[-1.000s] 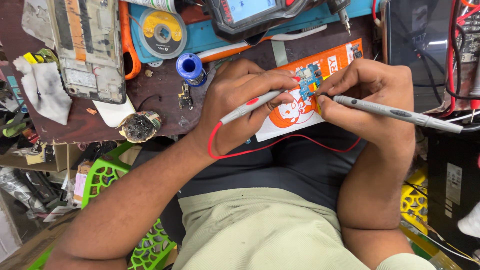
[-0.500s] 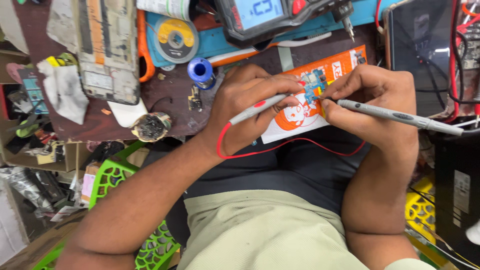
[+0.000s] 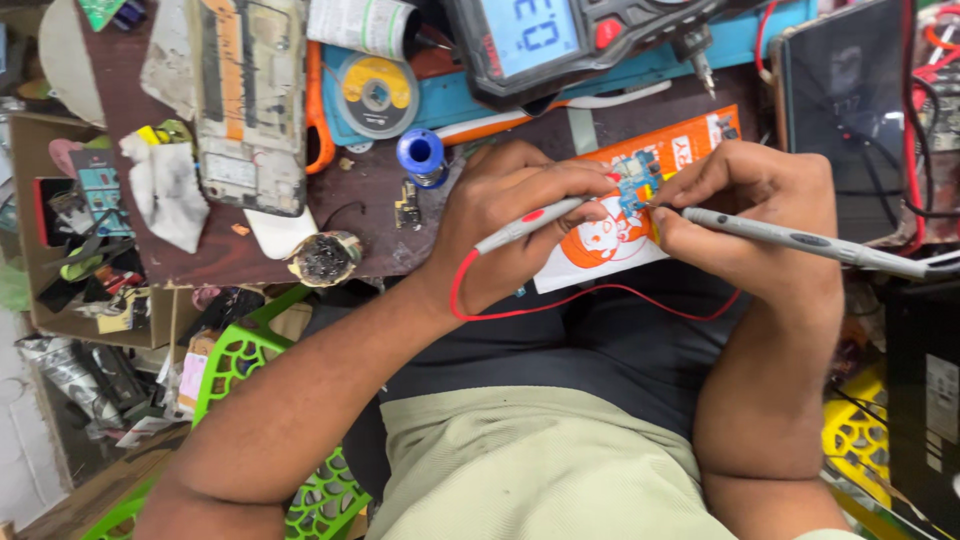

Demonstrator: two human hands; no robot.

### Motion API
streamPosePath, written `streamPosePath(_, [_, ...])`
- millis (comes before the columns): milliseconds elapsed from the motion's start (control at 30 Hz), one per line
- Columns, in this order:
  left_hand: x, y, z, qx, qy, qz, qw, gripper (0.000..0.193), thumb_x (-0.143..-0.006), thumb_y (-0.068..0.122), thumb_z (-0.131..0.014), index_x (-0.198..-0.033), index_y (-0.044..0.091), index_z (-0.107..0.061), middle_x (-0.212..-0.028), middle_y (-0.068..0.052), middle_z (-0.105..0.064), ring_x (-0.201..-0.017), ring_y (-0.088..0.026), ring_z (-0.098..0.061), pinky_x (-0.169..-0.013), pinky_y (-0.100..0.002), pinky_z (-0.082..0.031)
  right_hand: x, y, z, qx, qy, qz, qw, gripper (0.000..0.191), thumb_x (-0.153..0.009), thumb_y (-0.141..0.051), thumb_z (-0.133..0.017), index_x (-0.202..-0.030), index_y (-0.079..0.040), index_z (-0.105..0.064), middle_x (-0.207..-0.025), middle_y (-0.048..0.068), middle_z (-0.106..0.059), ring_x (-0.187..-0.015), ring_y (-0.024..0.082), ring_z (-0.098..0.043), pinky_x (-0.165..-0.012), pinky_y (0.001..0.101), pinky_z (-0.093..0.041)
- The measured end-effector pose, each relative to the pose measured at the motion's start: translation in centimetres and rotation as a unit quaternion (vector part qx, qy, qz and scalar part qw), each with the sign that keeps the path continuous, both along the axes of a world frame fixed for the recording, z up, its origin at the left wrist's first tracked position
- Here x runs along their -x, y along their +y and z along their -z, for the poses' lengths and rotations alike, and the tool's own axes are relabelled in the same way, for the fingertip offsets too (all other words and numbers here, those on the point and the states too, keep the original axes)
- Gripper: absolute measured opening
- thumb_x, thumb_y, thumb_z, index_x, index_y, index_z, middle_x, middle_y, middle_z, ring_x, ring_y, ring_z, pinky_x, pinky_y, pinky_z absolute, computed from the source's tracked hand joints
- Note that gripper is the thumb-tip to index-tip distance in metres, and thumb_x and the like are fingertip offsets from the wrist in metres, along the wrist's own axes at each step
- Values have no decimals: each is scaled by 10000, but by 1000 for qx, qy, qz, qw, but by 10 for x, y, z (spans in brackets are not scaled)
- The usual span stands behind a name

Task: The person uses a multimeter to test a small blue circuit board. They hold the board with one hand and touch various points on it with the multimeter probes while observing the readings on the multimeter display.

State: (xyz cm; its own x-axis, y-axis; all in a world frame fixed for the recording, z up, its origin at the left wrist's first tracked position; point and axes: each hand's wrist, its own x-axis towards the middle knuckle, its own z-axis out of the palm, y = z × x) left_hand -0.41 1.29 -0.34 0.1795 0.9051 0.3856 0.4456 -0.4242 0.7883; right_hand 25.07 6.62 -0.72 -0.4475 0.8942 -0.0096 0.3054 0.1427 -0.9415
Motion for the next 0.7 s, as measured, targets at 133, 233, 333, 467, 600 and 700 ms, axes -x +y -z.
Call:
streamPosePath(133, [1,1,-1,-8,16,0,1000,197,-968,224,-770,-1142,132,-758,-1093,9,-774,-907,-204,-667,-870,-352,-514,0,0,0,15,13,0,1000,163,-840,20,-780,-867,24,-619,-894,131,-748,-807,86,-712,-735,239,-596])
streamPosePath(233, [0,1,-1,-2,17,-1,1000,196,-974,239,-761,-1142,138,-759,-1110,12,-775,-914,-202,-667,-876,-338,-519,1,1,-1,12,18,-6,1000,165,-841,21,-784,-871,22,-621,-904,127,-749,-809,81,-710,-734,236,-593])
streamPosePath(333, [-1,0,-1,-3,18,-2,1000,199,-977,254,-758,-1140,141,-759,-1107,21,-776,-914,-193,-670,-884,-337,-513,1,1,-2,2,-1,-7,1000,168,-837,17,-795,-864,25,-630,-949,128,-752,-797,81,-707,-717,234,-584])
streamPosePath(467, [-1,1,-1,-7,21,-3,1000,199,-975,259,-758,-1135,142,-762,-1101,22,-777,-904,-192,-666,-882,-339,-511,1,1,-2,3,-2,-4,1000,160,-834,19,-791,-862,27,-634,-930,126,-752,-799,80,-705,-723,232,-583])
streamPosePath(600, [-1,1,0,-11,27,-5,1000,200,-967,259,-762,-1131,144,-765,-1092,23,-778,-895,-188,-663,-875,-342,-505,1,1,-1,-4,-10,-5,1000,150,-828,21,-784,-858,32,-637,-896,126,-752,-808,83,-707,-733,231,-583])
streamPosePath(700, [-1,1,-1,-7,18,-4,1000,198,-972,249,-757,-1140,145,-762,-1108,22,-777,-910,-187,-659,-884,-336,-507,0,1,-1,-9,-13,-7,1000,161,-827,14,-793,-858,33,-636,-891,123,-747,-816,83,-712,-747,231,-587])
